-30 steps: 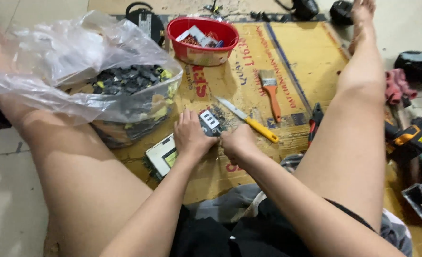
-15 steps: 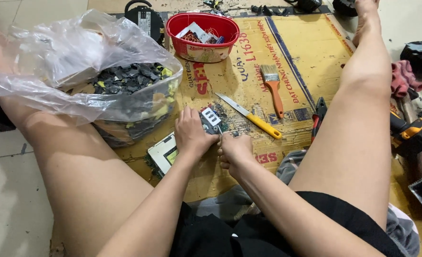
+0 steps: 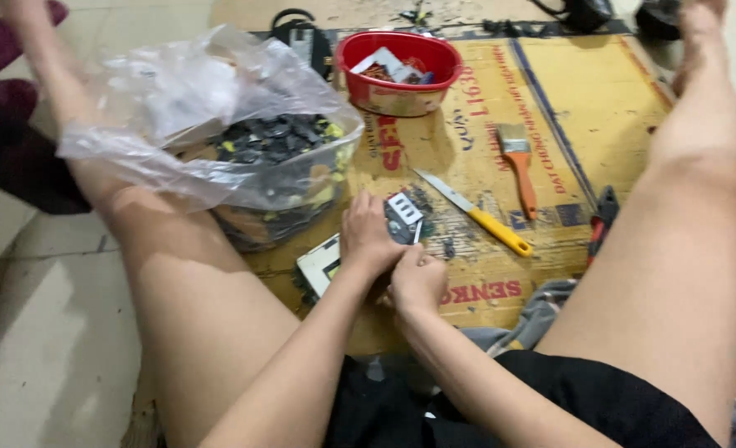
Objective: The person sits on the floor and uses a screwdriver to remove screws from a small electronic device. They then use a knife to scrape or clean the device's surface and handle a plastic bag containing debris.
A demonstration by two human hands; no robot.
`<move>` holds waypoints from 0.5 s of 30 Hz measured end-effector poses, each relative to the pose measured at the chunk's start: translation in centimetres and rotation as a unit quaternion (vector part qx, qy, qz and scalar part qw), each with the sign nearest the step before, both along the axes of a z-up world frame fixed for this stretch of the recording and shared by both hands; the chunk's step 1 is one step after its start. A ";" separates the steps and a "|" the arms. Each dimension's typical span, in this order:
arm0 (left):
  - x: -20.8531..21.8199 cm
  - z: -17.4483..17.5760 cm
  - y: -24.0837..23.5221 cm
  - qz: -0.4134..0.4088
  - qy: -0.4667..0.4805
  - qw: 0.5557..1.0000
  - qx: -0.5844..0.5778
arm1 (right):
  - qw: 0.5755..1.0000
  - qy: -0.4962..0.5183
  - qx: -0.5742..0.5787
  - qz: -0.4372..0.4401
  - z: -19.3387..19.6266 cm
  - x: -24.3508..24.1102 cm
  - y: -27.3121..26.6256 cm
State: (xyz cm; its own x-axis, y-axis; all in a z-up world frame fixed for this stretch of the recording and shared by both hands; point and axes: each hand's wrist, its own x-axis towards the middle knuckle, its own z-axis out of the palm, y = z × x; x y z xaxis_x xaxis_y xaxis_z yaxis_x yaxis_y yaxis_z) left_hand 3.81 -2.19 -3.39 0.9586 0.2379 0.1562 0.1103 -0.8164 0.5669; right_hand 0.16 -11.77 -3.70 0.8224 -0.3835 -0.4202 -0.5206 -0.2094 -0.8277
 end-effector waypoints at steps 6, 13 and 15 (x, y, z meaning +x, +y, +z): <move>0.0 -0.2 -0.1 0.006 0.000 1.000 0.010 | 0.999 0.045 0.017 0.000 0.7 0.4 -1.9; -0.4 0.2 -0.4 0.002 -0.014 1.000 0.017 | 0.993 0.056 0.094 0.052 3.3 1.1 -10.3; -0.7 1.0 -0.2 -0.002 -0.013 1.000 0.019 | 0.993 0.003 0.019 0.118 2.9 2.5 -12.3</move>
State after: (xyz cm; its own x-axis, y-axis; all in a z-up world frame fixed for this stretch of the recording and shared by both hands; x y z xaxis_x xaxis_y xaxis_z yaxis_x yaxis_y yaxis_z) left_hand 3.09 -2.38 -2.35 0.9552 0.2278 0.1891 0.0931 -0.8375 0.5385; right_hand 2.64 -24.06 -0.85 0.8845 -0.1637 -0.4368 -0.4664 -0.2943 -0.8342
